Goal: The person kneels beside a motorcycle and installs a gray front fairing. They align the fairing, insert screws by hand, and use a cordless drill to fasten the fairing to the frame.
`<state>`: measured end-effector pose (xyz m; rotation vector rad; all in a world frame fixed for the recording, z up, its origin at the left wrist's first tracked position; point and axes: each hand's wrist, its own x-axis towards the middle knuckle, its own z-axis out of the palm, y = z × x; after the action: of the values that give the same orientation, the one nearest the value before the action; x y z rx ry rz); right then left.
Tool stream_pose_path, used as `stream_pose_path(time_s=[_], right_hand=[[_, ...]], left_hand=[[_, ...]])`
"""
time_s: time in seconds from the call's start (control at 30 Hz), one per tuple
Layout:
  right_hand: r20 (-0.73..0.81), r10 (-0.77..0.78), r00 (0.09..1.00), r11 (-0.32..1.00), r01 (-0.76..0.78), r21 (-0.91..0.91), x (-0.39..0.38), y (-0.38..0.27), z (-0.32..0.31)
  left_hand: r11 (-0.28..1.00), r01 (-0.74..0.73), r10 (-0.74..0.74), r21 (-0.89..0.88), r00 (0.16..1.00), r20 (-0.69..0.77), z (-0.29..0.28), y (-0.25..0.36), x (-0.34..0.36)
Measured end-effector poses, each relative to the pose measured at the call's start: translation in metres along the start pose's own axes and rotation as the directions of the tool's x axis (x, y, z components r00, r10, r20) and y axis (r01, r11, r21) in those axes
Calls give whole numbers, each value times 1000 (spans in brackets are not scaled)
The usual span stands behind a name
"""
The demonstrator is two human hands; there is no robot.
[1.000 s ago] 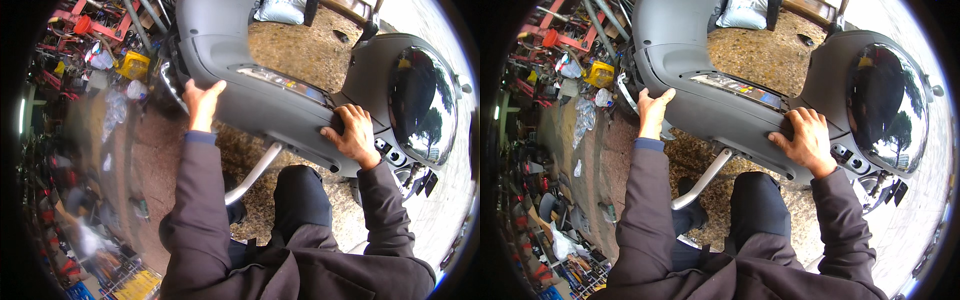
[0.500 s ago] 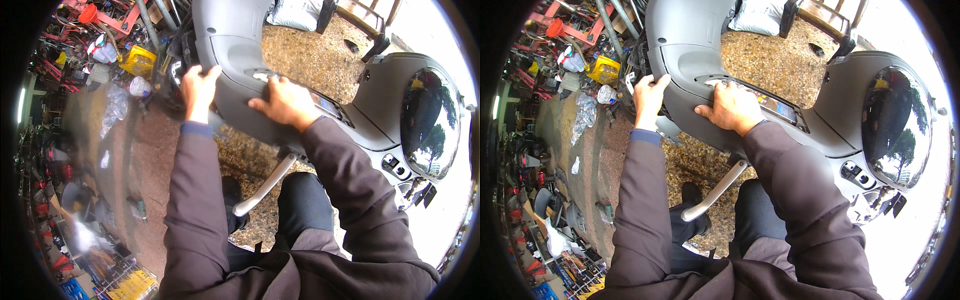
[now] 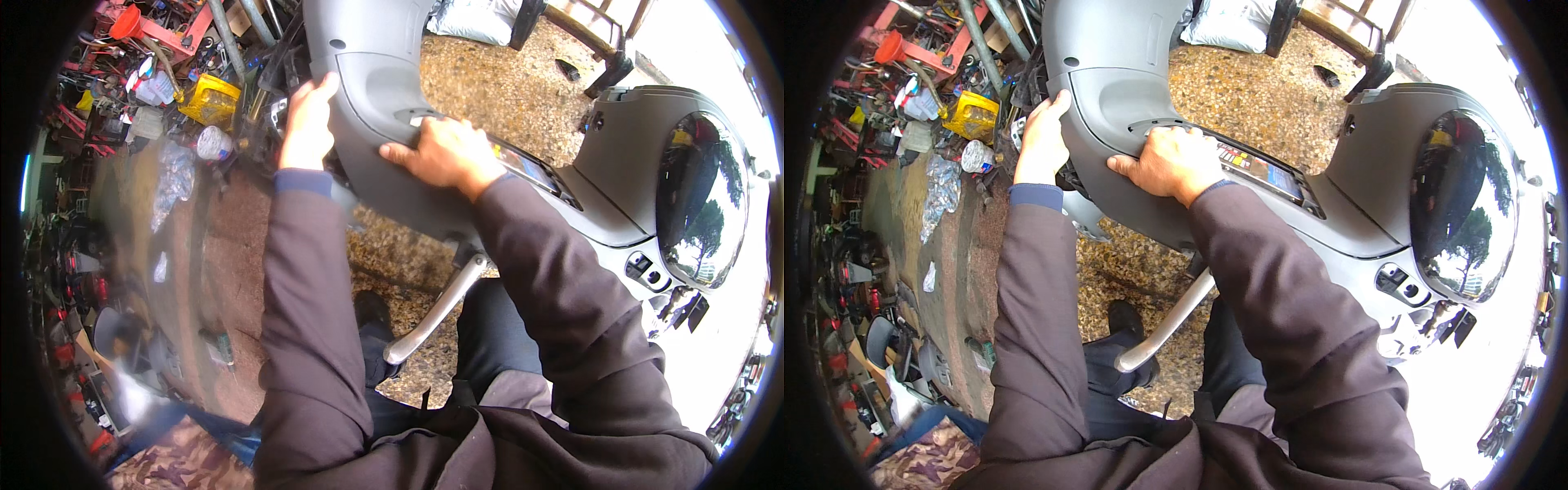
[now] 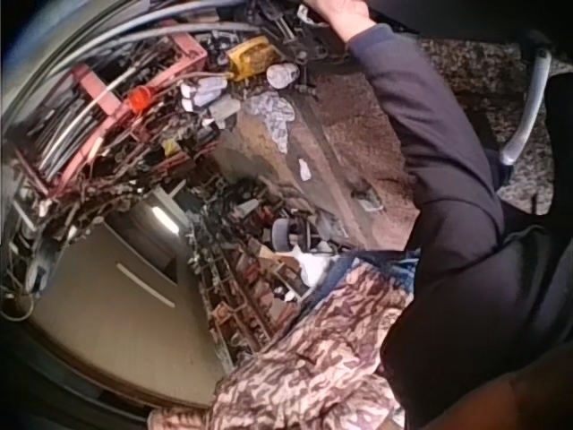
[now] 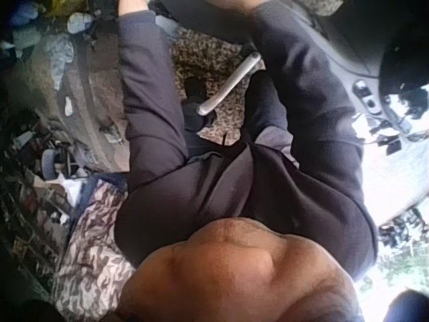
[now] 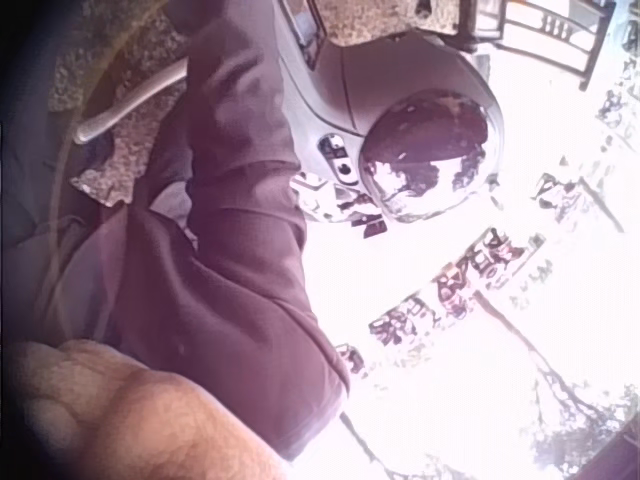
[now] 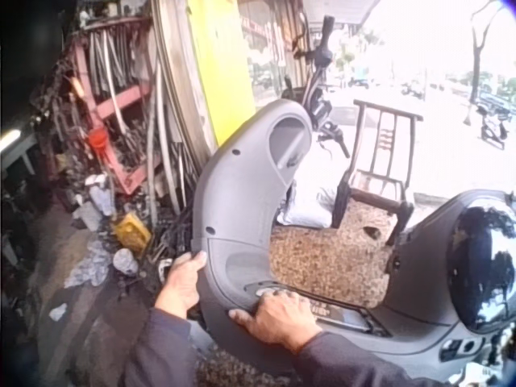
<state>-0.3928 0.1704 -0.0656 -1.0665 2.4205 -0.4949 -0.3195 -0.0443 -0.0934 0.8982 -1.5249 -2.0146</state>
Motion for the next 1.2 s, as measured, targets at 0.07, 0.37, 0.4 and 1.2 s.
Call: stream_pose_path(time_s=[0.07,0.37,0.4,1.2], right_hand=[[83,20,996,999,-23,42,9,-4,-1],[110,-15,994,1000,13,20,18,-1,0],[89,-19,996,999,17,27,18,-1,0],[70,-33,997,997,28,71,18,3,0]], left_hand=[[998,63,-63,-4,998,32,-3,3,0],[997,20,-18,68,999,-33,9,6,-9],[999,19,-19,39,1000,0,10,8,-11],[989,17,1,149,993,-122,16,9,-1]])
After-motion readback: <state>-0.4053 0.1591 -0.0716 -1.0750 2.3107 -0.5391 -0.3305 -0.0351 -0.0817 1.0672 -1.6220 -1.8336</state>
